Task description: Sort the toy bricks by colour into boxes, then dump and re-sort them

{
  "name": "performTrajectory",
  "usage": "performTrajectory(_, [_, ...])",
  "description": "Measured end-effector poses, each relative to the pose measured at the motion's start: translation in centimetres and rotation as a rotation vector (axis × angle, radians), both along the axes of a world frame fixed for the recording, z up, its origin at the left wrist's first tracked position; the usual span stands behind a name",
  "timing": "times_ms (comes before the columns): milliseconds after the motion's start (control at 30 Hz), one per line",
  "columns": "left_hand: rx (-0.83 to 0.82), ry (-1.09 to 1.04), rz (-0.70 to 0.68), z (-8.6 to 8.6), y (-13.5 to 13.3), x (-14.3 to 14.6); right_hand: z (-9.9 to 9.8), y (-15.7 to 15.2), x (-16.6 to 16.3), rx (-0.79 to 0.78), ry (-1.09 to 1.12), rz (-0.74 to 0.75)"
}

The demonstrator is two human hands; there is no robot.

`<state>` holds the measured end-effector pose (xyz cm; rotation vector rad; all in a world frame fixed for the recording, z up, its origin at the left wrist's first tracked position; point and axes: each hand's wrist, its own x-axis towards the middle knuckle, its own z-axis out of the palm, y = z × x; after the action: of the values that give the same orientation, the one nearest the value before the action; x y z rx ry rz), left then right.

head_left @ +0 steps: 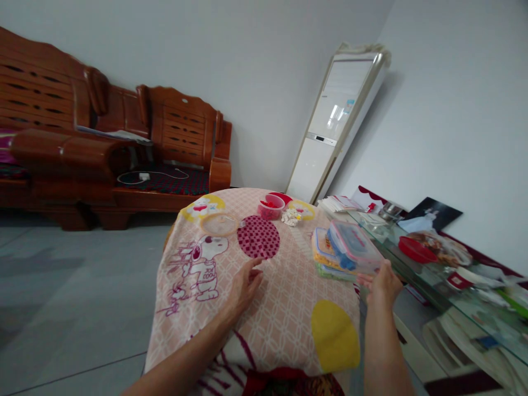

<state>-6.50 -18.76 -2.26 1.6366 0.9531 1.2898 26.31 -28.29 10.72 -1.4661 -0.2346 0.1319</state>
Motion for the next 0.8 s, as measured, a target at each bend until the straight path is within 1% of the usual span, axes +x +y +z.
performTrajectory(67, [0.004, -0.007, 0.002, -0.1, 0.0, 0.0, -0.7, -0.8, -0.9, 0.072, -0.022, -0.069])
performTrajectory(133, [0.007, -0.003, 0.002, 0.0, -0.1, 0.0, -1.9, -1.5, -2.7, 0.169, -0.107, -0.154])
performTrajectory(167, [0.005, 0.002, 0.003, 0.1, -0.2, 0.0, -2.6, -1.7, -3.8, 0.188, -0.150, -0.135])
performTrajectory(200, [0.003, 0.009, 0.002, 0.2, -0.3, 0.0, -3.3, -1.9, -5.0, 0.172, -0.179, -0.072])
performTrajectory(233, [0.000, 0.019, -0.002, 0.3, -0.3, 0.0, -4.1, -1.8, -6.2, 0.128, -0.202, 0.041])
performTrajectory(300, [-0.007, 0.055, -0.016, 0.7, -0.1, 0.1, -5.4, -1.1, -8.4, -0.018, -0.265, 0.294])
performTrajectory(367, [0.000, 0.115, -0.044, 1.3, 0.4, 0.4, -6.6, 0.1, -9.7, -0.153, -0.332, 0.489])
performTrajectory(467, [0.081, 0.252, -0.090, 2.6, 2.3, 1.7, -8.6, 2.2, -10.0, -0.288, -0.399, 0.645])
performTrajectory(533, [0.181, 0.348, -0.103, 3.6, 4.2, 3.0, -10.2, 3.2, -9.6, -0.348, -0.442, 0.674])
performTrajectory(633, [0.306, 0.453, -0.111, 4.8, 7.4, 5.5, -12.2, 3.7, -9.1, -0.385, -0.523, 0.627])
performTrajectory(700, [0.342, 0.519, -0.118, 5.0, 9.5, 7.3, -12.9, 3.4, -9.0, -0.383, -0.538, 0.608])
performTrajectory(800, [0.357, 0.609, -0.114, 4.8, 12.0, 9.9, -12.8, 3.0, -9.3, -0.373, -0.512, 0.615])
